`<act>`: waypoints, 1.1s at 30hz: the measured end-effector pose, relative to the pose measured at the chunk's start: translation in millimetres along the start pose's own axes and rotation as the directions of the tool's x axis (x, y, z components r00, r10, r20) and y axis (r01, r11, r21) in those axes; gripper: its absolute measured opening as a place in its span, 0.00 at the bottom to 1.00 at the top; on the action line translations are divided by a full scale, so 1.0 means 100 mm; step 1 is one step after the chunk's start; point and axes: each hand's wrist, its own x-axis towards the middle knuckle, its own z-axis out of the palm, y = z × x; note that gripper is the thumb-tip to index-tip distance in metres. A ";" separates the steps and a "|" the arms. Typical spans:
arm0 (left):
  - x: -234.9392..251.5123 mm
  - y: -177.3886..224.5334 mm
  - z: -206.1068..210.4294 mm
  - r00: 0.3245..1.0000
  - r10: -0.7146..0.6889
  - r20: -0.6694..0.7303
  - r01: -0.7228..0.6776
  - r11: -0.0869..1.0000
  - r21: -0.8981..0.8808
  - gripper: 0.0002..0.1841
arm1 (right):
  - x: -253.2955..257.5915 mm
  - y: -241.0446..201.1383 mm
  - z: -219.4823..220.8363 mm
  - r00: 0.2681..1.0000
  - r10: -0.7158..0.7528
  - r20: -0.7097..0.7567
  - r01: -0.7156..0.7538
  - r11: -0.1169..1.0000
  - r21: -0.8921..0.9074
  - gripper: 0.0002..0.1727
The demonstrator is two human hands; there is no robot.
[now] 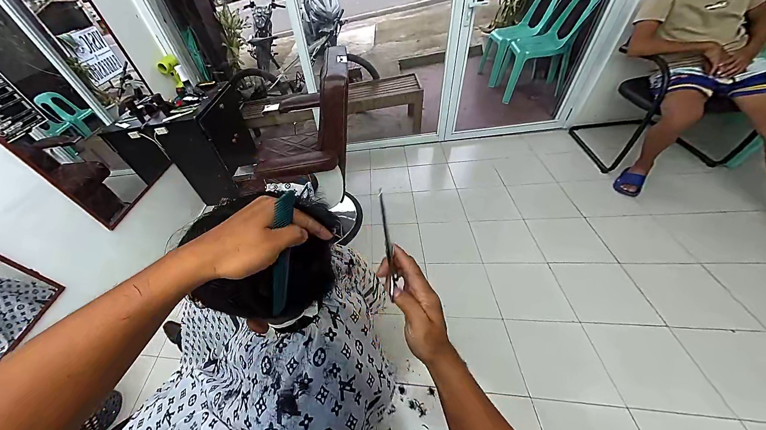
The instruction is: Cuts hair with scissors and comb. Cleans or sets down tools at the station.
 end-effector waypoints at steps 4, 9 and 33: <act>0.03 0.08 -0.03 0.995 0.043 0.089 -0.053 0.992 0.112 0.18 | -0.13 0.10 0.04 0.997 -0.011 0.080 0.016 0.998 -0.067 0.35; 0.03 0.13 -0.02 0.985 0.103 0.135 -0.122 0.982 0.142 0.13 | 0.13 0.00 0.22 0.987 -0.097 0.131 0.106 0.992 -0.063 0.38; -0.04 -0.11 -0.02 0.968 0.240 0.068 -0.239 0.971 -0.031 0.21 | 0.67 -0.17 -0.65 0.996 0.003 0.092 0.015 0.981 -0.194 0.28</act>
